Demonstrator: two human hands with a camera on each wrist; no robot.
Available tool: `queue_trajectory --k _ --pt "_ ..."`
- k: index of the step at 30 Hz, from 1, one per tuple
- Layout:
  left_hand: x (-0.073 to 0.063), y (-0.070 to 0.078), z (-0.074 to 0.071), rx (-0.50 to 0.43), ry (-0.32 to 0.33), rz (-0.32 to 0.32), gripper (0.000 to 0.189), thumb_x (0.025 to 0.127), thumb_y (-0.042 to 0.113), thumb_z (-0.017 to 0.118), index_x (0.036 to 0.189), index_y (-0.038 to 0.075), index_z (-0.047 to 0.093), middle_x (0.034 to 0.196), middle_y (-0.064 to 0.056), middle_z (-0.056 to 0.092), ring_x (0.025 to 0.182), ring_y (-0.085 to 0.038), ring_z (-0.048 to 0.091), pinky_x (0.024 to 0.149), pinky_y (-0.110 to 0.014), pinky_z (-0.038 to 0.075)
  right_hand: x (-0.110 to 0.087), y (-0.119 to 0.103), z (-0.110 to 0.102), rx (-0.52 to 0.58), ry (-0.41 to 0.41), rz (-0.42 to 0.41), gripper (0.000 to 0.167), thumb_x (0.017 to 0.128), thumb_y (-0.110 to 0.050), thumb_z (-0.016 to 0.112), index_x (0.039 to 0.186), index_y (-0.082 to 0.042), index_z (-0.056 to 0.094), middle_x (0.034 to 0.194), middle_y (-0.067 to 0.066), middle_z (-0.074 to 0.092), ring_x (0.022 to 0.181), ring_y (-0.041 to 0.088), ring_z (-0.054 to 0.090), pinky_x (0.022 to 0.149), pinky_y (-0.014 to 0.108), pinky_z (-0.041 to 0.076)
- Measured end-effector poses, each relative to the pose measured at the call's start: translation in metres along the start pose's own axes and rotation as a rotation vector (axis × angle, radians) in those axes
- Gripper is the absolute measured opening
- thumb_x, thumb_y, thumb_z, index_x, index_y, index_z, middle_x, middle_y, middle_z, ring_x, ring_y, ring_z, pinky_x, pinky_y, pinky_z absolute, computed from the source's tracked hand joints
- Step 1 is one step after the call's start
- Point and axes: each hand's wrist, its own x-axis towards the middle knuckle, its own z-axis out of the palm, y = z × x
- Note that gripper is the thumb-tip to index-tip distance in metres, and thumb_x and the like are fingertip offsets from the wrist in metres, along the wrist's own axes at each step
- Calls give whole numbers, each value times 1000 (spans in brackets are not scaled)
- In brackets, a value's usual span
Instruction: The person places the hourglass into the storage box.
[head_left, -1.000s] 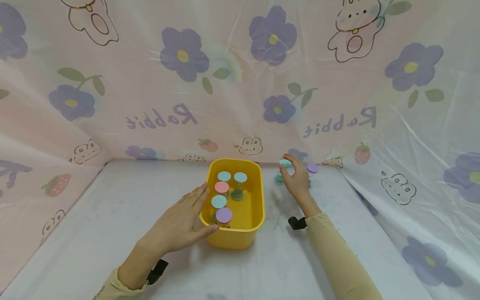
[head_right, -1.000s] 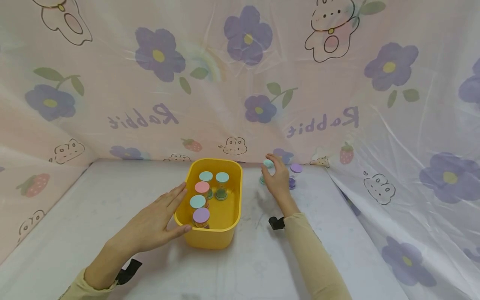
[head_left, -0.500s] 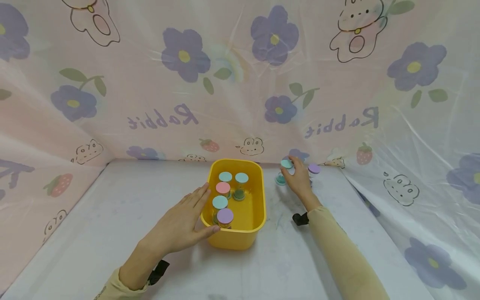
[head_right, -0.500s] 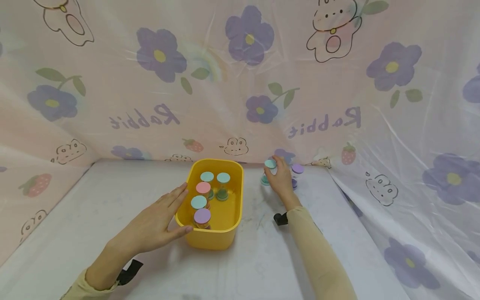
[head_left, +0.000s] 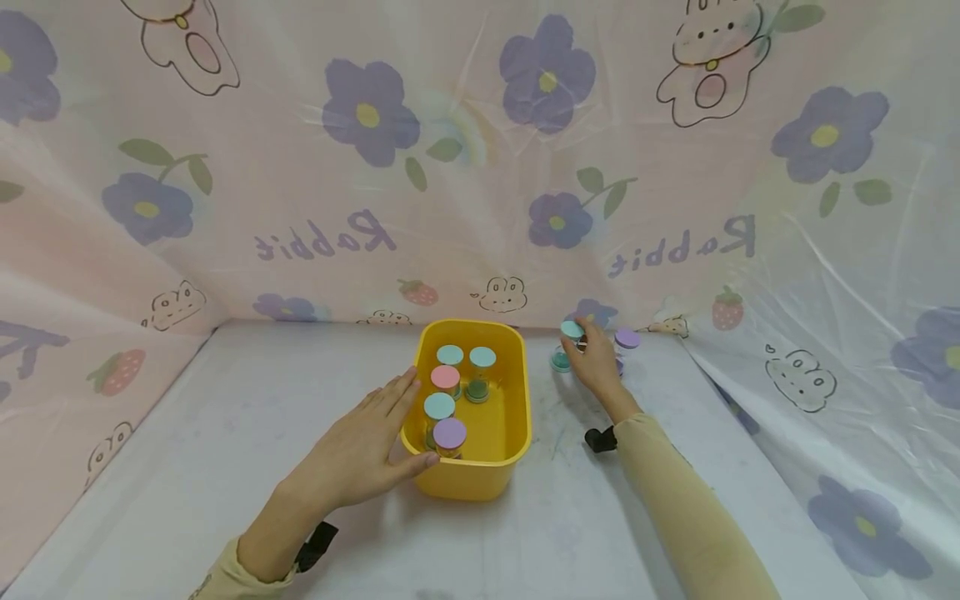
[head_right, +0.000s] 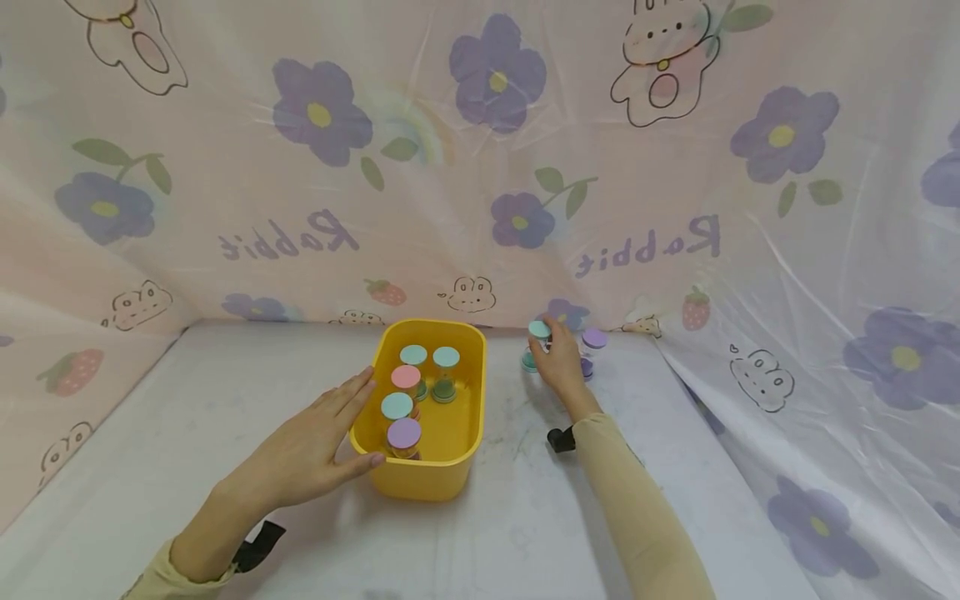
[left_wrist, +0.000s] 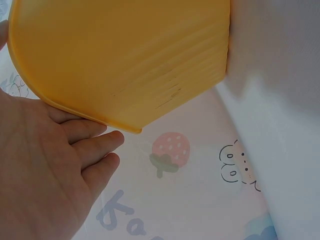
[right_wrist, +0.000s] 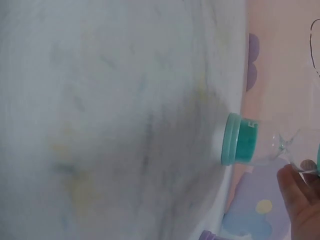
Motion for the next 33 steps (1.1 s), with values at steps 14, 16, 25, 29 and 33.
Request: queue_trajectory --k 14,16,25,29,33 --pt "-1 0 1 3 2 1 104 96 76 49 164 2 24 173 -12 18 157 -33 26 126 -53 27 -8 -1 0 87 58 0 58 104 -18 63 152 8 43 144 29 51 126 44 57 106 52 53" --pt "0 0 1 4 -1 -3 104 96 76 49 165 2 24 173 -11 17 157 -33 26 126 -53 26 -11 -1 0 100 73 -9 57 104 -18 64 152 8 44 143 28 51 125 44 58 105 51 54" --pt "0 -1 2 6 0 2 104 96 77 48 165 2 24 173 -11 17 157 -33 26 126 -54 27 -26 -12 -3 149 141 -50 55 101 -16 70 148 4 50 137 25 56 121 39 63 100 44 58" --pt "0 -1 2 8 3 3 104 96 77 48 165 2 24 173 -11 17 157 -33 26 125 -54 28 -32 -18 -5 165 194 -100 52 99 -14 72 144 6 54 130 25 59 117 39 65 94 26 59" --pt "0 -1 2 11 3 3 104 96 76 48 165 2 24 173 -11 17 157 -33 26 125 -54 28 -36 -24 -8 185 238 -162 50 98 -12 73 140 8 57 124 25 61 113 39 66 85 6 52"
